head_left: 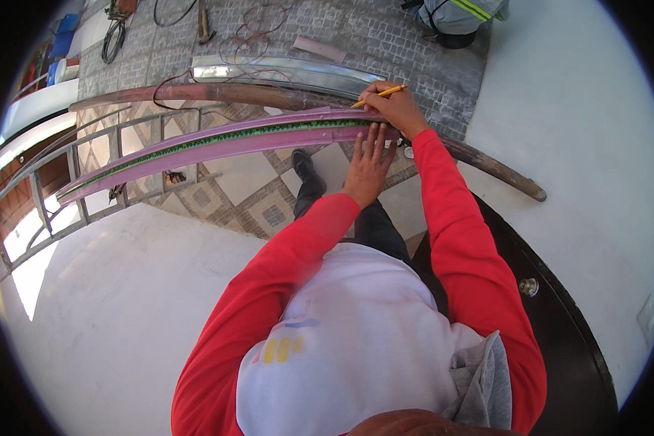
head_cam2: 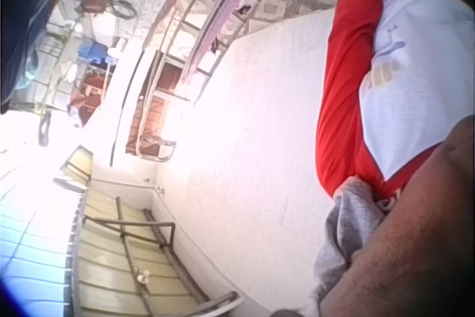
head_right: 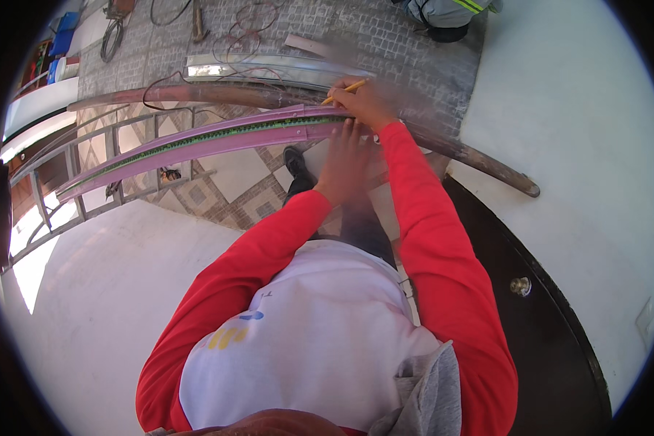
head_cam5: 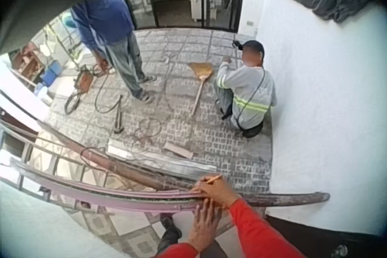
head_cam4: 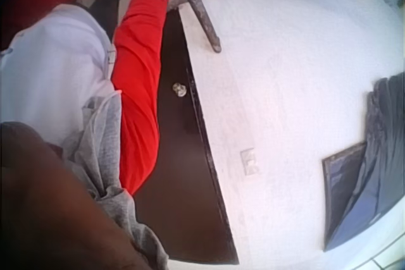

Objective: The person measures and marks a pink plastic handrail cover with a tape measure and pencil, then uses tin snips to cut the cover to length. The person repeatedly checks fit against the metal stair railing and trims the piece.

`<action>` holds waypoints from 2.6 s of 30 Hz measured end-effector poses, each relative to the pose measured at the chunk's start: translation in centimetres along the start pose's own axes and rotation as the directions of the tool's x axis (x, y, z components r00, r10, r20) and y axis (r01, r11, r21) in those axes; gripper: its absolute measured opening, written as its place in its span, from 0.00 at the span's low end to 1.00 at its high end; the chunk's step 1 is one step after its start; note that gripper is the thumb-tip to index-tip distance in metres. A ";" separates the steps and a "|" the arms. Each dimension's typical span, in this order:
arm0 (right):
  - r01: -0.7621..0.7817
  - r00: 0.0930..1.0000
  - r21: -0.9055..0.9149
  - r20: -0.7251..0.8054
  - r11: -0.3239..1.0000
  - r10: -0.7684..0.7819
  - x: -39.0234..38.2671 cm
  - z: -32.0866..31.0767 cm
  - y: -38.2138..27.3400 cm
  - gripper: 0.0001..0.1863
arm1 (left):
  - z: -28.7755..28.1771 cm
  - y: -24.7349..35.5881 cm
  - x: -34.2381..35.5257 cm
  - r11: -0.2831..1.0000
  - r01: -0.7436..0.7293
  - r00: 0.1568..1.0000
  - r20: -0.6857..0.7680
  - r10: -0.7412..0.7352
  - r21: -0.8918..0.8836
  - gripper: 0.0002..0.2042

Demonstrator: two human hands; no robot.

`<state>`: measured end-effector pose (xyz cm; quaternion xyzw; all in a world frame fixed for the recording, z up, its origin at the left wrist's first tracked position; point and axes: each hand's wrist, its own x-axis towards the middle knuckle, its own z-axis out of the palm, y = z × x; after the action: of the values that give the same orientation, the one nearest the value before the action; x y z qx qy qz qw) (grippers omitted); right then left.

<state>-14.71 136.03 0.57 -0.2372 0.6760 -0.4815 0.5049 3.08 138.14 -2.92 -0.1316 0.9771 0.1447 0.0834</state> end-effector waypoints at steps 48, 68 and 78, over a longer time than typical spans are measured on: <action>-0.146 0.931 -0.094 0.323 0.985 0.168 -19.6 -0.6 7.9 0.14 | -15.0 -13.8 -16.6 0.972 0.117 0.957 0.283 -0.056 -0.206 0.15; -0.121 0.949 -0.405 0.221 0.906 0.226 -22.8 -4.1 13.0 0.12 | -10.4 -10.9 -18.2 0.975 0.086 0.974 0.221 -0.040 -0.205 0.16; 0.044 0.967 -0.432 0.245 0.901 0.070 -21.7 -3.4 14.5 0.15 | -10.0 -7.1 -17.2 0.961 0.079 0.983 0.180 -0.032 -0.264 0.14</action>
<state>-7.17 161.08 -2.43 -0.3988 0.6971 -0.2811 0.5253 20.16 132.50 8.11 -0.1559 0.9331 0.2852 0.1540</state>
